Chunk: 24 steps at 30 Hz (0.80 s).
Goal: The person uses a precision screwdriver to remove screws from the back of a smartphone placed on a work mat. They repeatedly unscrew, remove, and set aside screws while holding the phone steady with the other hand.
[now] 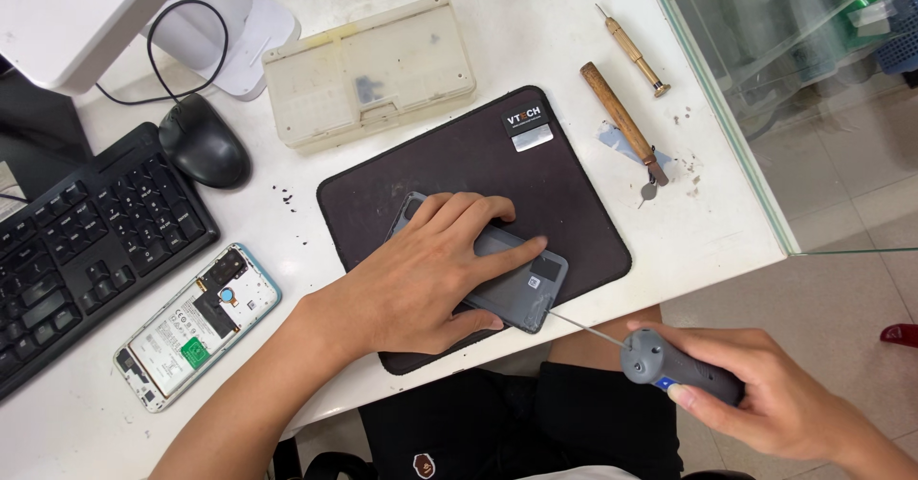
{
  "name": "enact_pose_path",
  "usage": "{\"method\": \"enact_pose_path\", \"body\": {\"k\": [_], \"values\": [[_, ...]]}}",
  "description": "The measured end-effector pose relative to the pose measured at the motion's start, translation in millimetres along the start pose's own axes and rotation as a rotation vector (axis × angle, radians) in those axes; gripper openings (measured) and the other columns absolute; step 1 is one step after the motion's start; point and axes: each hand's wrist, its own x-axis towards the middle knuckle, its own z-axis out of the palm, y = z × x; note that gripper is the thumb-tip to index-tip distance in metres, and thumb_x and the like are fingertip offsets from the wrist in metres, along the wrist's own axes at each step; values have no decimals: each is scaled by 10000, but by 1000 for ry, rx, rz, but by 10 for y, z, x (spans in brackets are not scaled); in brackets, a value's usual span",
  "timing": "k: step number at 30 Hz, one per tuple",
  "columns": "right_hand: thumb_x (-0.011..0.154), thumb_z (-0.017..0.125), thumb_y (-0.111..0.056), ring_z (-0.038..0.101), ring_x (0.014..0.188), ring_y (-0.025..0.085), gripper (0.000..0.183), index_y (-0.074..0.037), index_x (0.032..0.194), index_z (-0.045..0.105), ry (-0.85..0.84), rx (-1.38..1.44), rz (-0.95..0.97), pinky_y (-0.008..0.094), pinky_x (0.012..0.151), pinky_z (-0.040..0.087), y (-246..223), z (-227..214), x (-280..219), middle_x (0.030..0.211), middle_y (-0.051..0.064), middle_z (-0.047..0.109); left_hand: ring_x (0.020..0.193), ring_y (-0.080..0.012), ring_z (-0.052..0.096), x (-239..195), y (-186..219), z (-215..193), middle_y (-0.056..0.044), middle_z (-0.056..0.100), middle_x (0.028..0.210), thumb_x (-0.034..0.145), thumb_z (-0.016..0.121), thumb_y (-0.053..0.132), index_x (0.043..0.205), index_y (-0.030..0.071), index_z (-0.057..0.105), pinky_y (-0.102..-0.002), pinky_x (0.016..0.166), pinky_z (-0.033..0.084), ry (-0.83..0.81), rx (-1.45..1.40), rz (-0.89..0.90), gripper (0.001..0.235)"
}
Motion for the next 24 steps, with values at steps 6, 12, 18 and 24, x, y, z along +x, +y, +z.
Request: {"method": "enact_pose_path", "body": {"k": [6, 12, 18, 24], "values": [[878, 694, -338, 632, 537, 119, 658, 67, 1392, 628, 103, 370, -251, 287, 473, 509, 275, 179, -134, 788, 83, 701, 1284, -400, 469, 5, 174, -79, -232, 488, 1373, 713, 849, 337, 1399, 32, 588, -544, 1066, 366, 134, 51, 16, 795], [867, 730, -479, 629, 537, 162, 769, 100, 1359, 618, -55, 842, -148, 304, 459, 529, 354, 488, -202, 808, 146, 688, 968, -255, 729, -103, 783, 424, -138, 766, 1062, 848, 821, 220, 1153, 8, 749, -374, 840, 588, 545, -789, -386, 379], [775, 771, -535, 638, 571, 192, 855, 129, 1281, 586, -80, 1121, -30, 307, 492, 520, 199, 854, -100, 787, 181, 671, 875, -205, 737, 11, 1031, 1060, -164, 747, 976, 951, 737, 65, 1006, -43, 753, -303, 741, 592, 840, -1615, -382, 122], [745, 760, -546, 612, 601, 173, 896, 143, 1291, 585, -119, 1280, -19, 311, 506, 506, 14, 1095, -13, 744, 162, 642, 695, -175, 660, -21, 933, 1194, -177, 733, 927, 956, 671, 5, 934, -56, 741, -293, 572, 561, 1009, -1659, -316, 95]]}}
